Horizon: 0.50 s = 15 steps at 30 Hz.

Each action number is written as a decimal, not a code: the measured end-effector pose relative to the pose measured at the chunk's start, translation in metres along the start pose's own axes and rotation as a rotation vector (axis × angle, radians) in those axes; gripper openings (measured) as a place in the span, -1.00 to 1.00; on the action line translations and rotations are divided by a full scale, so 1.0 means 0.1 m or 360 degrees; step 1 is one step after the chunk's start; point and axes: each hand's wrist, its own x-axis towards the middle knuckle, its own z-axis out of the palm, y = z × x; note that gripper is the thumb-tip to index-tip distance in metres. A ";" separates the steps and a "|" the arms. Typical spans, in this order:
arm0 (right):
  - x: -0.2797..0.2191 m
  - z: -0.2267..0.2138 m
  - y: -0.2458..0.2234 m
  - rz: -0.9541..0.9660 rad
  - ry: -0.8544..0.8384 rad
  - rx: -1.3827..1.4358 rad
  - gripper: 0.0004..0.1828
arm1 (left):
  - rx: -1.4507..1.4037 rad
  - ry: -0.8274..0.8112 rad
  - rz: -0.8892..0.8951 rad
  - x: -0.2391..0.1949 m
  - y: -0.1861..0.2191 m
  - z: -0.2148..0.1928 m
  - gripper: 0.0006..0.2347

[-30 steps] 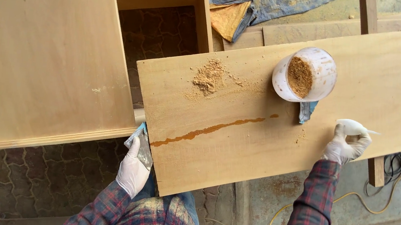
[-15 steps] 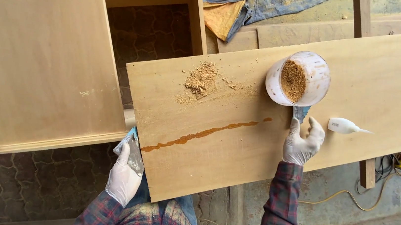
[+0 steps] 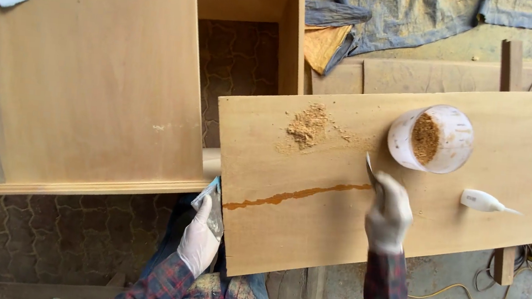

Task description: The person holds a wooden furniture panel steady on the workbench and squeezes a brown liquid filler from a plastic bottle along the seam. They sprinkle sanding dust from a container over the wet seam and use a small blue scraper to press and spread the dust-filler mixture into the gap, repeating the apply-and-scrape cycle along the panel edge.

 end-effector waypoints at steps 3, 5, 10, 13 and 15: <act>0.71 0.57 -0.05 -0.0437 -0.0158 -0.0008 -0.74 | 0.0017 0.0047 -0.0042 -0.03 0.00 -0.04 -0.52; 1.07 0.84 -0.23 -0.0592 -0.0362 -0.0062 -0.66 | 0.0025 0.0023 -0.0040 -0.04 0.02 0.00 -0.51; 0.99 1.11 -0.02 -0.0802 -0.0850 -0.0163 -0.62 | 0.0010 -0.0061 -0.0036 -0.08 0.01 0.02 -0.50; 0.56 0.71 0.16 -0.0971 -0.1143 -0.0290 -0.46 | -0.0023 -0.0063 -0.0028 -0.10 -0.01 0.01 -0.49; 0.28 0.31 0.34 -0.0921 -0.0952 -0.0299 -0.43 | -0.0024 -0.0024 -0.0021 -0.09 0.00 0.01 -0.50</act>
